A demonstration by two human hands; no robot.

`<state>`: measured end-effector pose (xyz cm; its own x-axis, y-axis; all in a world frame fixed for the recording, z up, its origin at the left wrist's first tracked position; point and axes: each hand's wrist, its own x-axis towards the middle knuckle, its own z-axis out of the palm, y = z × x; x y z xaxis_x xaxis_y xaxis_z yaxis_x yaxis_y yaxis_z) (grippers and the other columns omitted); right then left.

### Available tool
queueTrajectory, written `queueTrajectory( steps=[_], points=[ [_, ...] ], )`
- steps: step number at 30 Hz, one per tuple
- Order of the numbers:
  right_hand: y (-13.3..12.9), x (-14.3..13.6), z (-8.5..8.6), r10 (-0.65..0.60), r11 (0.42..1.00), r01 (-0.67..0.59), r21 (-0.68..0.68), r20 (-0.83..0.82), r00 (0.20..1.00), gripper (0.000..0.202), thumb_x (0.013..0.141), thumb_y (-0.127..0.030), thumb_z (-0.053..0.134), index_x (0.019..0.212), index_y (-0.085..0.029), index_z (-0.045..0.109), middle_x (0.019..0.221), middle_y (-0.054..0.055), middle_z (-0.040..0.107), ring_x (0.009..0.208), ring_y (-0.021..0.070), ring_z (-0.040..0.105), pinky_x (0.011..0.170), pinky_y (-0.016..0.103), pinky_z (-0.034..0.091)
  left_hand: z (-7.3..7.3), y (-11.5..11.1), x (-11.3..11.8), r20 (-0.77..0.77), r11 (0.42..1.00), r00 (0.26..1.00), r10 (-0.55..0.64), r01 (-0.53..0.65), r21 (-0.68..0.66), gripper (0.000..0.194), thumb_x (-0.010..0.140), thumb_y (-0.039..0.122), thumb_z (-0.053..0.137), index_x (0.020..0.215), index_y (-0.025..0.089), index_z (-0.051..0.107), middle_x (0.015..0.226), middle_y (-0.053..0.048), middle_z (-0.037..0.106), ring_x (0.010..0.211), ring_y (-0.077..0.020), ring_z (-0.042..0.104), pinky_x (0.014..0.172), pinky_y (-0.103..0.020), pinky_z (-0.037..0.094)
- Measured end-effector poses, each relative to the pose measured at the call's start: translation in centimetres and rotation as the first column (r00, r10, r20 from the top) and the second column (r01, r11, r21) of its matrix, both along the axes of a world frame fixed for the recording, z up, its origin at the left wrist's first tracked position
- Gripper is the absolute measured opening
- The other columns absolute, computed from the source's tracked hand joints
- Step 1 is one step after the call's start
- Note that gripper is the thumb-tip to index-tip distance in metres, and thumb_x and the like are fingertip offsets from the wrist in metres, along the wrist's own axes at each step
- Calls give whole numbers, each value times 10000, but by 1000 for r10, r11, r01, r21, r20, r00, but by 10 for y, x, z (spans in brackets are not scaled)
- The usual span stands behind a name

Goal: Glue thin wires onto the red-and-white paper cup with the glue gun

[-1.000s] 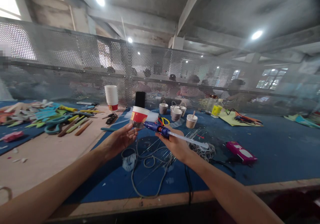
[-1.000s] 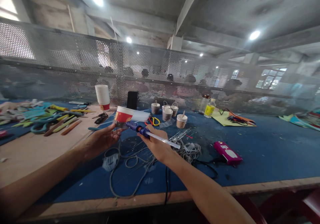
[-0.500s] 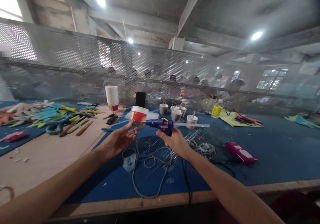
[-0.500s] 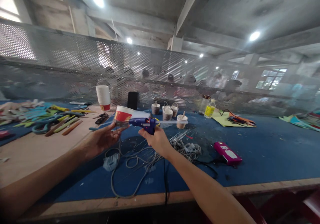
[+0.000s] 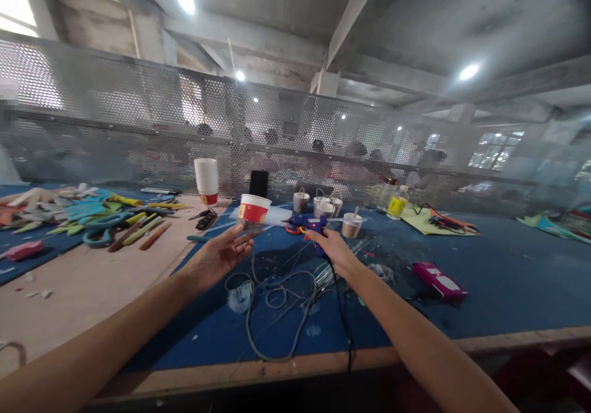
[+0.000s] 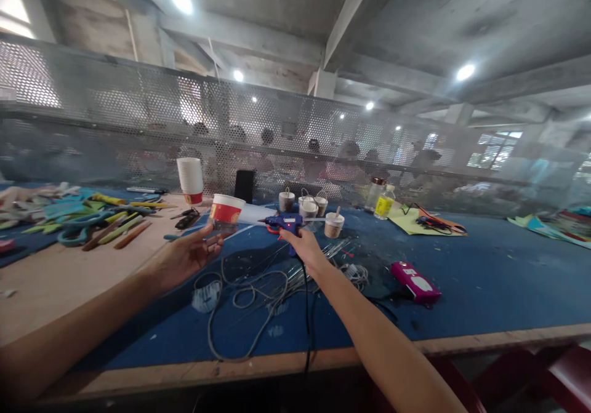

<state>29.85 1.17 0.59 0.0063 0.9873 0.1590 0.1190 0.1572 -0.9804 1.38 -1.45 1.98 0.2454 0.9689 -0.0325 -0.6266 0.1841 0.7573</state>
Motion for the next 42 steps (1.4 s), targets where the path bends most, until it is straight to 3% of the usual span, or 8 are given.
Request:
queueTrajectory(
  steps=[8,14,21,24,27,29,31,42],
  points=[
    [16,16,-14,-100,995,89,47,410,907,460,705,-610,748,636,-167,645,553,-23,573,556,133,524,540,244,350,2,-6,3,-60,999,998,1,1,42,194,928,96,649,1116,124,690,1023,-139,793,701,-148,740,673,-226,644],
    [20,15,-19,-122,992,118,50,652,749,535,784,-594,704,469,-211,503,456,-41,405,521,144,474,546,269,271,-4,-3,3,-91,999,996,17,-12,53,252,835,153,788,1073,140,706,1048,-115,794,720,-147,747,671,-211,638],
    [15,6,-19,-264,963,213,166,738,621,296,785,-444,782,876,-199,642,861,58,693,921,264,657,775,328,424,-3,-7,14,-132,998,991,29,-21,66,186,825,67,754,982,160,717,959,-68,790,769,-169,769,669,-237,646],
    [7,-4,-14,-292,944,108,312,638,712,202,841,-335,727,954,-197,632,987,77,713,1009,257,658,883,370,461,-5,-7,22,-128,997,991,36,-26,76,176,810,35,751,903,169,685,905,-55,778,829,-200,784,742,-288,657],
    [-8,-23,-6,67,960,-150,236,325,943,273,862,-345,696,1075,-204,599,1048,68,726,851,203,697,791,347,531,-5,-3,33,-131,991,991,-5,22,130,224,812,64,770,994,165,689,1046,-96,786,944,-230,782,823,-307,643],
    [-19,-36,0,340,935,-342,93,43,940,450,841,-415,727,1198,-219,535,1153,72,721,672,165,697,666,332,547,-4,-1,40,-123,987,992,-26,45,153,285,808,83,785,1059,170,681,1140,-112,777,994,-231,772,863,-307,628],
    [-29,-44,7,458,888,-459,23,-140,878,602,789,-441,795,1271,-243,493,1220,68,707,656,162,719,629,316,555,-2,2,45,-108,984,994,5,14,177,319,801,87,795,1080,179,671,1103,-100,783,976,-221,772,855,-305,625],
    [-21,-49,-1,392,903,-417,-107,-195,899,473,671,-370,903,1007,-180,631,779,-17,718,576,118,660,586,245,532,-4,-3,51,-172,994,984,50,-32,105,367,754,98,838,1069,182,670,925,-51,790,709,-140,746,696,-234,618]
  ],
)
